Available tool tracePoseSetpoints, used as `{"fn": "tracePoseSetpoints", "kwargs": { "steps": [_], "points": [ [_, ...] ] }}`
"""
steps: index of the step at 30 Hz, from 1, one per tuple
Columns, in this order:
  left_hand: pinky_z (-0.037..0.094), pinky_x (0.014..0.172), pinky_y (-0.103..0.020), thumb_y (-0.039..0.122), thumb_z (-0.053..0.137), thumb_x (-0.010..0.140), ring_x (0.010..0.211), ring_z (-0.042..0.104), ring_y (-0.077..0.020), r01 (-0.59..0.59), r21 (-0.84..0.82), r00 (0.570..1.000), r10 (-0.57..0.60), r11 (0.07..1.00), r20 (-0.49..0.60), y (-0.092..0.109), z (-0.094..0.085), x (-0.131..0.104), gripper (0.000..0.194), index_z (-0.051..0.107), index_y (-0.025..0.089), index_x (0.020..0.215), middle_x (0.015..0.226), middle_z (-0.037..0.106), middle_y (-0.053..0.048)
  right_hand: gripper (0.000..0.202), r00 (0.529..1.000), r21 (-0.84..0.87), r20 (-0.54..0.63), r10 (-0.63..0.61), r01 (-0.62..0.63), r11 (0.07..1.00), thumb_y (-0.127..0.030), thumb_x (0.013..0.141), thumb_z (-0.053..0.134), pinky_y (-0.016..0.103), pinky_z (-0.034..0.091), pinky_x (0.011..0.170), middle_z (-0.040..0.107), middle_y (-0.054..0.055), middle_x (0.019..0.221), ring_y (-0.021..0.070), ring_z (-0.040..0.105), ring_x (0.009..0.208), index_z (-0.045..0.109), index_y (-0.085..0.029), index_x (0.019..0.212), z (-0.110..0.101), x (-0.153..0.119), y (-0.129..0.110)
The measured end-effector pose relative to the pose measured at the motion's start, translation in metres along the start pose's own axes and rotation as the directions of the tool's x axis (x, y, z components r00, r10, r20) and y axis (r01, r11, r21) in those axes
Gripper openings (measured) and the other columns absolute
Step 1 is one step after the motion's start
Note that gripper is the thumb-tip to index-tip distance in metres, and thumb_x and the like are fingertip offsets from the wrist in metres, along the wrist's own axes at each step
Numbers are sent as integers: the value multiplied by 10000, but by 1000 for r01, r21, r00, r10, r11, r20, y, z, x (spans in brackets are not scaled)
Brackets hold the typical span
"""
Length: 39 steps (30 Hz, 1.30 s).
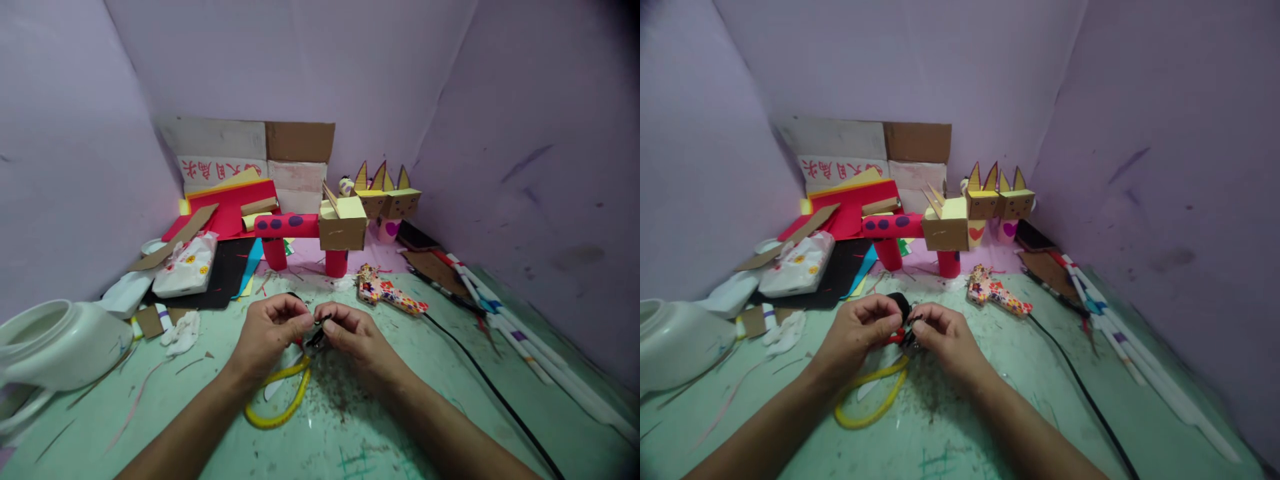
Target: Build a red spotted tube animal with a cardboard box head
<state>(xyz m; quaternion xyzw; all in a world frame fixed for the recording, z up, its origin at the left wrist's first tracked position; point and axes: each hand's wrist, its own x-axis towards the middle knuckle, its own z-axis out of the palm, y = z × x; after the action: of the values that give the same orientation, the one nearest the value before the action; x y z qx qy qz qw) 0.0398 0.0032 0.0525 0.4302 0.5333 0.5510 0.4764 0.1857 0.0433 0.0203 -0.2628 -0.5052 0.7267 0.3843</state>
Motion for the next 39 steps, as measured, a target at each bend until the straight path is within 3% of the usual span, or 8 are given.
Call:
{"fn": "tracePoseSetpoints", "kwargs": {
  "steps": [7,15,20,29,35,39],
  "points": [
    [385,472,-188,231,715,582,485,486,-77,16,60,1000,-16,998,-6,1,3,-3,150,625,123,636,522,563,25,276,999,-14,-38,-13,12,1000,-404,644,737,232,378,584,549,-20,678,99,479,602,623,-175,749,1,0,-1],
    [296,414,-177,254,726,564,426,396,-48,50,31,999,-50,998,5,-1,3,-1,183,588,138,597,481,514,47,297,998,-65,-58,-7,3,998,-406,611,759,239,381,579,565,-18,645,98,492,580,624,-166,721,2,0,-2],
    [264,397,-183,340,690,645,393,355,-43,62,42,998,-63,997,2,-3,2,-2,224,591,140,626,449,476,51,302,995,-61,-92,23,-29,998,-418,632,746,232,363,536,566,-20,591,93,476,527,617,-159,721,2,0,1],
    [339,434,-192,225,722,515,438,470,-71,110,-3,994,-110,994,-3,6,8,-3,174,602,131,600,488,563,28,331,991,-36,-131,38,-43,998,-429,604,762,231,373,537,560,-26,580,92,481,521,607,-154,703,4,1,0],
    [271,396,-181,235,721,523,386,373,-39,114,5,993,-114,993,-14,1,8,-2,168,597,133,576,435,500,55,291,993,-47,-120,17,-22,999,-389,595,770,225,362,534,560,-31,580,85,470,528,626,-158,699,3,1,-1],
    [224,383,-177,258,742,534,373,346,-32,174,-53,984,-171,983,57,-4,3,-1,206,587,134,588,427,493,53,264,992,-40,-124,33,-38,998,-352,569,783,225,373,531,575,-32,561,80,476,513,653,-159,694,3,0,-3]
  ]
}}
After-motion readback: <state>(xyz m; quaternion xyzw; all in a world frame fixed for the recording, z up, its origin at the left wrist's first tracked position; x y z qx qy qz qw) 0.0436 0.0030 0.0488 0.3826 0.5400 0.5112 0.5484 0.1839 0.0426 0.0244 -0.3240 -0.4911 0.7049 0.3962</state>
